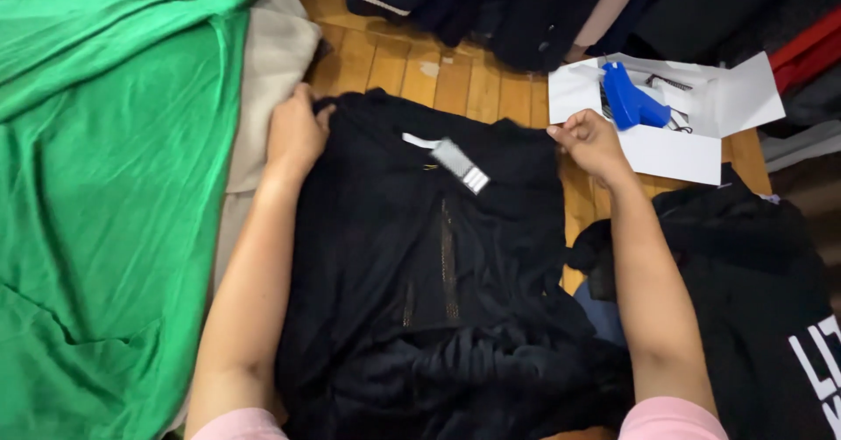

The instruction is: The person folds a green long-sleeved shirt and a black long-sleeved shirt on a wooden table. They smooth the fabric, fold the sleeves, and fold the shirts in half. A blue glue gun is used to attach a tag to the black shirt.

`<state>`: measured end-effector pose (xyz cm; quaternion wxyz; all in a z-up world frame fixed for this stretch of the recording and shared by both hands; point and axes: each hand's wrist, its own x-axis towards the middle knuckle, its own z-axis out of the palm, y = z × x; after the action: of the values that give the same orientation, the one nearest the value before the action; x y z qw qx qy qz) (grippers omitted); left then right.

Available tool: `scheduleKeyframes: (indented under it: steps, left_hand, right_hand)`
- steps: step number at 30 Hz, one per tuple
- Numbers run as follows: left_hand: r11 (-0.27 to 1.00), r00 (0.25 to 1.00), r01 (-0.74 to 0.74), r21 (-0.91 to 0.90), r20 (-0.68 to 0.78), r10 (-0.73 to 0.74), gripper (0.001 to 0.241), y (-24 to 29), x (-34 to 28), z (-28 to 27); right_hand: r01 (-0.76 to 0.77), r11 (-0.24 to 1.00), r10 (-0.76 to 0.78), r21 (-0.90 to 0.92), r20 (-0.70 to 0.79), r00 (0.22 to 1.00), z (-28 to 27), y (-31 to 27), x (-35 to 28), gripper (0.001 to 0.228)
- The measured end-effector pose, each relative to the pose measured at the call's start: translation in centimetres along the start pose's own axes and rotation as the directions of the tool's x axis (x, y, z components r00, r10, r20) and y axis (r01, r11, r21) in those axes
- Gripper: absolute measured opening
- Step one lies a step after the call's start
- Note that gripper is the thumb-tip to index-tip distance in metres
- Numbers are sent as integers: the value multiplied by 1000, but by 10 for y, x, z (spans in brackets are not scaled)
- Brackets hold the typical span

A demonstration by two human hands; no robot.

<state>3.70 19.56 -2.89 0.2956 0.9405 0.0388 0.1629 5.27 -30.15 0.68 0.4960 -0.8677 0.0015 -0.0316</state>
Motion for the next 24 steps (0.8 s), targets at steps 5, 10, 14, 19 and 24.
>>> scheduleKeyframes:
  steps: [5, 10, 14, 19, 24]
  left_hand:
    - [951, 974, -155, 269, -120, 193, 34, -3, -12, 5]
    - [920, 993, -105, 377, -13, 119, 34, -29, -6, 26]
    - [885, 980, -139, 444, -67, 188, 30, -7, -13, 10]
    - [939, 990, -94, 331, -63, 122, 34, -9, -14, 12]
    - [958, 998, -43, 285, -40, 57, 34, -13, -11, 21]
  right_hand:
    - [-15, 927, 74, -374, 143, 987, -10, -36, -25, 10]
    - [70, 877, 98, -476, 319, 943, 6, -12, -19, 11]
    - [49, 888, -3, -457, 99, 995, -1, 30, 15, 21]
    - [-50, 866, 68, -498, 18, 998, -1, 12, 0, 30]
    - [8, 851, -6, -525, 7, 1000, 21, 30, 6, 32]
